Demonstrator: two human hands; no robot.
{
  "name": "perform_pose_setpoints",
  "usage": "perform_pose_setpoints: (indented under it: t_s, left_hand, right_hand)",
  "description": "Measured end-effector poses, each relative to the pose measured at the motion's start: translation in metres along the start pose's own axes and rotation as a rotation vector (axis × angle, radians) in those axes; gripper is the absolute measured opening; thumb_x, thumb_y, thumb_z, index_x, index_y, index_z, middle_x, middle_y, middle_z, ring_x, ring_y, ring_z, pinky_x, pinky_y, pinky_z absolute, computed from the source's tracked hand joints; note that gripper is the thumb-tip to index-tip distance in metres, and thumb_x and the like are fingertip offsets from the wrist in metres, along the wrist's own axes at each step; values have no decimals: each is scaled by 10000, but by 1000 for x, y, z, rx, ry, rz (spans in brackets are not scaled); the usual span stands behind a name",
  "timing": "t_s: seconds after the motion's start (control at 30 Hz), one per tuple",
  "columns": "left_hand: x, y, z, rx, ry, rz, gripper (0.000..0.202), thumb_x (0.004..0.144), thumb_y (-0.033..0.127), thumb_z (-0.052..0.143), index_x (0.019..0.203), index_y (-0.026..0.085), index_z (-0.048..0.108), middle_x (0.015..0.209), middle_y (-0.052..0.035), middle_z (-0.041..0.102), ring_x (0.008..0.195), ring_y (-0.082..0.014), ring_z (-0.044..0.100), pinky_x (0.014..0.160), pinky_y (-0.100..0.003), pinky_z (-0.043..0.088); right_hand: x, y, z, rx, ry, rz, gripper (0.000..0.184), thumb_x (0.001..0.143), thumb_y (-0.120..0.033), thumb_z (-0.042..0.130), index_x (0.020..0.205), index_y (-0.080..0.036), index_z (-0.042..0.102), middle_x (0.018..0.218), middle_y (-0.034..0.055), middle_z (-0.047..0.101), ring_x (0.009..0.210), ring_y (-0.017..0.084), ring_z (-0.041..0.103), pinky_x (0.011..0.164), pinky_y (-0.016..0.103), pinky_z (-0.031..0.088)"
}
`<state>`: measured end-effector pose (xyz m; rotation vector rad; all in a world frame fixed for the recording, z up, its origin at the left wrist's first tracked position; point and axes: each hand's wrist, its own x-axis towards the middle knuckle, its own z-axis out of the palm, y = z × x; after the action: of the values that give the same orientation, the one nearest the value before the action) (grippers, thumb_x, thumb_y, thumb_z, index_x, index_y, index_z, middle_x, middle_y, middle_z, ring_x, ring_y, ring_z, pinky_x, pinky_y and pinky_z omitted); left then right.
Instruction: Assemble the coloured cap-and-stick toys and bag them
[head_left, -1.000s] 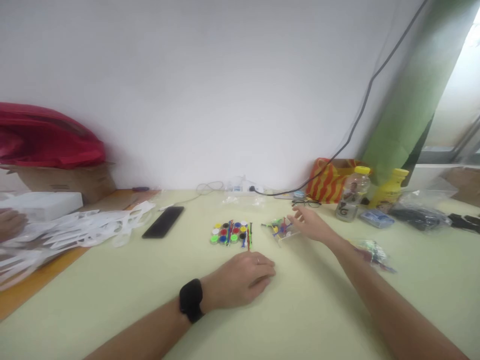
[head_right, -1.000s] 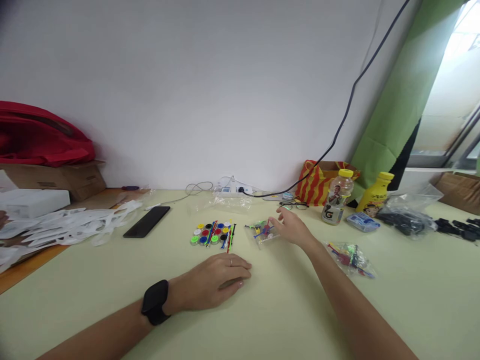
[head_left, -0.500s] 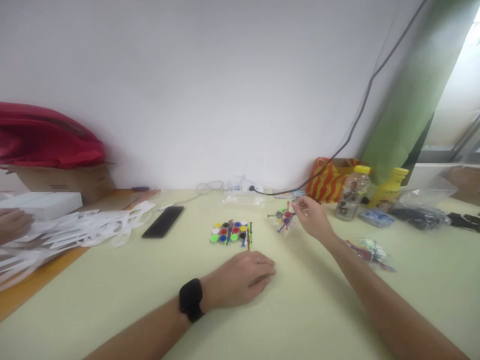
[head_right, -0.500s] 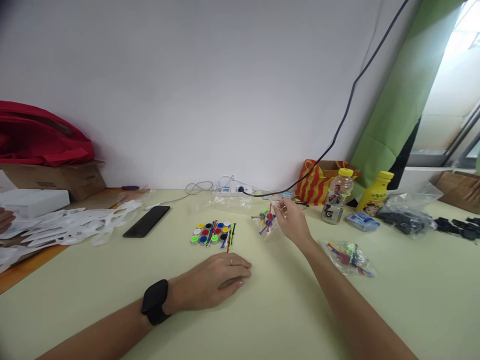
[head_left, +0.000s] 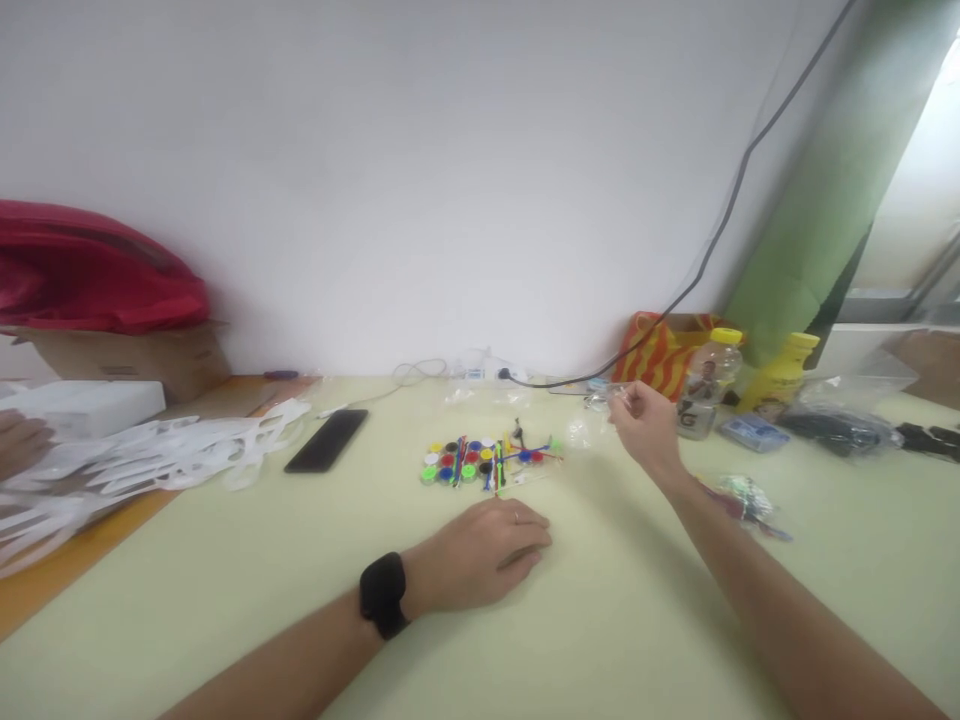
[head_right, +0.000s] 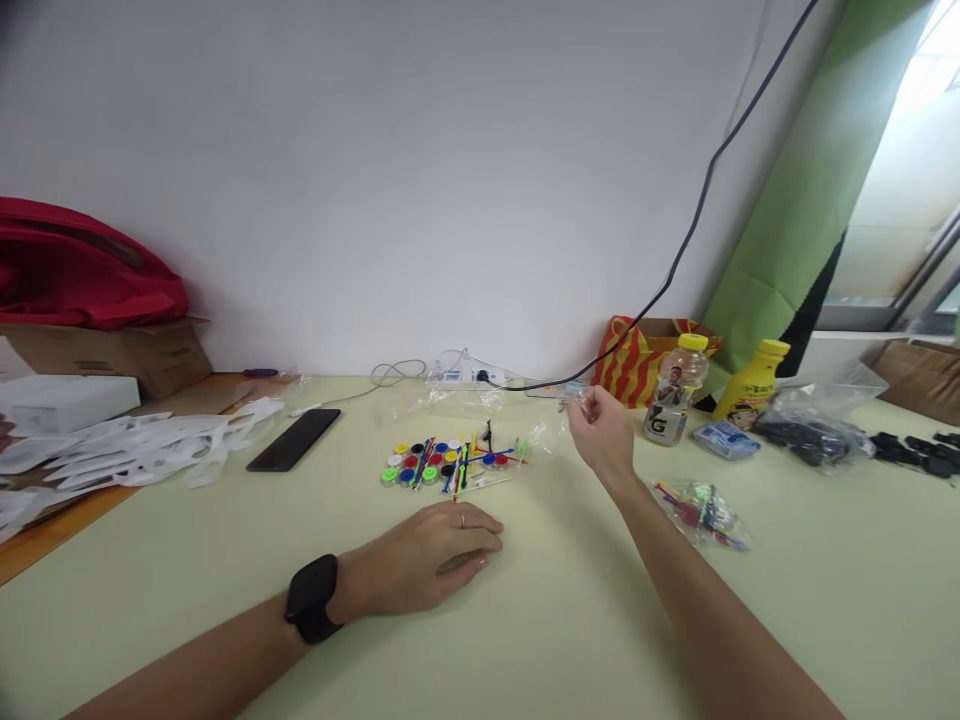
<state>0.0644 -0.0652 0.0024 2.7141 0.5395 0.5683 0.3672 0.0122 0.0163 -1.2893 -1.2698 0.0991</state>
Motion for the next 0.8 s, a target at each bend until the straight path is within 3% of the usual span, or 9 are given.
perform_pose_setpoints:
  t_s: [0.13, 0.27, 0.33, 0.4, 0.47, 0.57, 0.63, 0.73, 0.8]
  left_hand:
    - [0, 1, 0, -39, 115, -48, 262, 1010, 238, 559, 1233, 268, 692, 1342, -78, 685, 1258, -245, 632, 1092, -409, 513]
    - [3, -4, -5, -151, 485, -294, 446, 994, 358, 626, 1431, 321, 540, 1536, -99, 498, 1404, -293, 491, 1169, -504, 445]
    - [4, -12, -7, -317, 604, -429, 588, 983, 444, 643, 1516, 326, 422, 1529, -131, 477, 1335, -297, 541, 1066, -490, 526]
    - [6, -21, -8, -500, 640, -536, 717, 967, 501, 657, 1572, 331, 311, 1494, -159, 494, 1233, -281, 611, 948, -435, 580]
    - [8, -30, -10, -646, 658, -586, 793, 923, 509, 713, 1568, 308, 299, 1294, -139, 633, 1031, -232, 693, 855, -373, 590]
    - [10, -48, -18, -772, 691, -583, 674, 855, 477, 776, 1403, 233, 468, 816, -8, 678, 633, -146, 644, 613, -264, 541]
    - [7, -66, -29, -742, 841, -625, 607, 820, 449, 799, 1303, 239, 496, 794, 14, 663, 539, -111, 583, 497, -207, 463]
    - [-5, -106, -49, -621, 1114, -733, 679, 819, 447, 795, 1343, 244, 413, 942, -42, 701, 656, -139, 671, 598, -254, 557]
    - [-18, -133, -59, -490, 1119, -773, 657, 899, 527, 698, 1393, 228, 384, 1137, -124, 695, 922, -202, 740, 829, -351, 614]
  right_hand:
    - [0, -8, 2, 259, 59, 160, 224, 789, -321, 654, 668, -228, 490, 583, -23, 601, 476, 123, 505, 466, 243, 388]
    - [-9, -24, 13, 574, -101, 309, 283, 771, -385, 774, 756, -220, 545, 688, 6, 696, 558, 141, 603, 536, 257, 490]
    - [-20, -34, 22, 651, -247, 333, 375, 744, -453, 840, 806, -225, 549, 786, 29, 740, 636, 167, 663, 605, 292, 550]
    - [-36, -45, 33, 668, -355, 321, 432, 746, -517, 853, 842, -231, 543, 823, 30, 743, 686, 191, 696, 660, 328, 585]
    - [-52, -54, 43, 649, -431, 298, 453, 778, -581, 816, 853, -239, 530, 807, 18, 721, 706, 206, 705, 688, 354, 602]
    - [-69, -61, 50, 524, -555, 149, 387, 932, -618, 630, 905, -240, 550, 899, 43, 713, 842, 228, 711, 778, 379, 610]
    - [-74, -59, 50, 348, -565, -7, 335, 1024, -555, 495, 1010, -235, 593, 1022, 81, 718, 951, 245, 694, 858, 404, 594]
    - [-76, -48, 48, 53, -576, -280, 285, 1050, -410, 488, 1241, -237, 610, 1230, 129, 693, 1163, 290, 629, 1007, 466, 536]
    - [-77, -39, 49, -81, -646, -424, 356, 1036, -362, 524, 1370, -252, 580, 1352, 136, 651, 1296, 309, 554, 1094, 502, 482]
